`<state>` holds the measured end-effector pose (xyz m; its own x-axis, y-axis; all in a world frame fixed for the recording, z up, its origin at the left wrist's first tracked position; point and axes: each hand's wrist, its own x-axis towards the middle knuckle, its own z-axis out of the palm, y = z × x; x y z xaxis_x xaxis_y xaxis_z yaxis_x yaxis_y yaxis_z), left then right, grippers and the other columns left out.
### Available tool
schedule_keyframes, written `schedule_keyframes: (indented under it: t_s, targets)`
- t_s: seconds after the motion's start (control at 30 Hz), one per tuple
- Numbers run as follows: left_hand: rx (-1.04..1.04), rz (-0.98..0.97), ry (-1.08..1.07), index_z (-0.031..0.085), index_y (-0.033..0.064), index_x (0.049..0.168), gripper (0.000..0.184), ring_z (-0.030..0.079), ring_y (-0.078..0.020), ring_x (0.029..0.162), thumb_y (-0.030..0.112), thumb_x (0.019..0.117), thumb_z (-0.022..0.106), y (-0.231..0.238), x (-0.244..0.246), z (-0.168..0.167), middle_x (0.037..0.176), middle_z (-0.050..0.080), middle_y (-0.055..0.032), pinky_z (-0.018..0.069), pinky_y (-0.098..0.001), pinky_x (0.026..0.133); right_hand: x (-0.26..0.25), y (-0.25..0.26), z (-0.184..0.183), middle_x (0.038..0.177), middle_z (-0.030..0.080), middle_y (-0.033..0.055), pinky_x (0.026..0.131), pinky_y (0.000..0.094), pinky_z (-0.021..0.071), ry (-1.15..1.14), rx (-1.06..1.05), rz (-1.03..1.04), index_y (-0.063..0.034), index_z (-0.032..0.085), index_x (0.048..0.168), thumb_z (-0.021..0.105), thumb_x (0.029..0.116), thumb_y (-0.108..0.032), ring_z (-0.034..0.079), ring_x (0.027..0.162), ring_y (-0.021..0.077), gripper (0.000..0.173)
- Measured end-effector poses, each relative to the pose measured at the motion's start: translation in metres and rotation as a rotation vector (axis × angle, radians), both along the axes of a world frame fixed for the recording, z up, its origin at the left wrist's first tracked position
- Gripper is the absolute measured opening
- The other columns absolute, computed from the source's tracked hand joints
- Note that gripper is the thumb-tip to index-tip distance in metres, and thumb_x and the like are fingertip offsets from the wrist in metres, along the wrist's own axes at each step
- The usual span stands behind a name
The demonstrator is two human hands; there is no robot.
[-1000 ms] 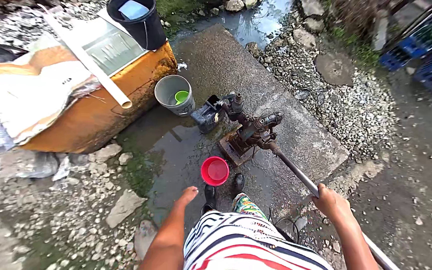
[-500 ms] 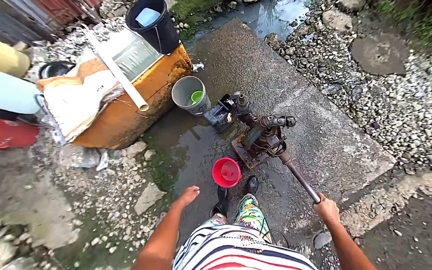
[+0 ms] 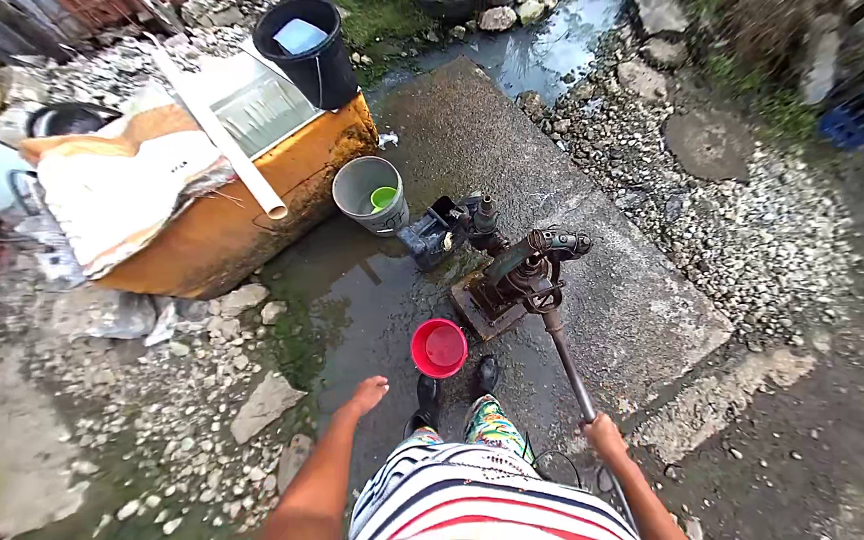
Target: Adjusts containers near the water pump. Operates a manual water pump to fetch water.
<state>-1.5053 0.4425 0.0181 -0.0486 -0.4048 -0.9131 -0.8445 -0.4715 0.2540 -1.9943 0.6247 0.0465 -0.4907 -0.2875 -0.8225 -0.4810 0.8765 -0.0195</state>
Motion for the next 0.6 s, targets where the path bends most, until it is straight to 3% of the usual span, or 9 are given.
schedule_keyframes:
  t_s: [0.17,0.27,0.37,0.47,0.6]
  targets:
    - [0.042,-0.006,0.037,0.053,0.0029,0.146,0.04,0.063,-0.0337,0.119,0.02,0.1102,0.048,0.006,0.003,-0.027,0.14,0.059,-0.0231,0.0481,-0.0483,0.103,0.01,-0.033,0.172,0.121,0.069,0.0268,0.096,0.0638,0.0509,0.2,0.089,0.257,-0.0024,0.053,0.141,0.066,0.1003,-0.037,0.066,0.115,0.0451,0.055]
    - [0.067,0.015,0.027,0.053,0.0045,0.146,0.04,0.063,-0.0334,0.12,0.022,0.1105,0.048,0.006,0.0,-0.035,0.14,0.059,-0.022,0.0485,-0.0489,0.103,0.024,-0.069,0.226,0.123,0.068,0.0272,0.098,0.0631,0.0499,0.285,0.128,0.359,-0.0007,0.055,0.138,0.067,0.1,-0.037,0.065,0.119,0.0454,0.054]
    - [0.069,0.047,0.03,0.054,0.0057,0.146,0.04,0.062,-0.0332,0.122,0.023,0.1104,0.048,0.003,-0.006,-0.035,0.141,0.059,-0.0205,0.0484,-0.0495,0.103,0.024,-0.076,0.209,0.126,0.066,0.0268,0.1,0.062,0.0493,0.231,0.165,0.323,0.0017,0.06,0.13,0.068,0.0995,-0.032,0.063,0.122,0.0432,0.046]
    - [0.062,0.048,0.044,0.053,0.0047,0.147,0.04,0.061,-0.0337,0.126,0.022,0.1106,0.047,-0.002,-0.012,-0.03,0.144,0.057,-0.0209,0.047,-0.0499,0.106,0.004,-0.045,0.139,0.116,0.07,0.0249,0.092,0.0607,0.0528,0.162,0.127,0.195,0.0023,0.067,0.116,0.07,0.0963,-0.025,0.068,0.11,0.0406,0.034]
    - [0.047,0.036,0.014,0.053,0.0032,0.146,0.04,0.06,-0.0335,0.126,0.021,0.1105,0.047,-0.009,-0.017,-0.019,0.143,0.057,-0.0214,0.0465,-0.049,0.107,-0.029,-0.029,0.062,0.118,0.071,0.0242,0.093,0.0627,0.0519,0.266,0.072,0.175,-0.0064,0.067,0.127,0.069,0.092,-0.021,0.067,0.116,0.0419,0.038]
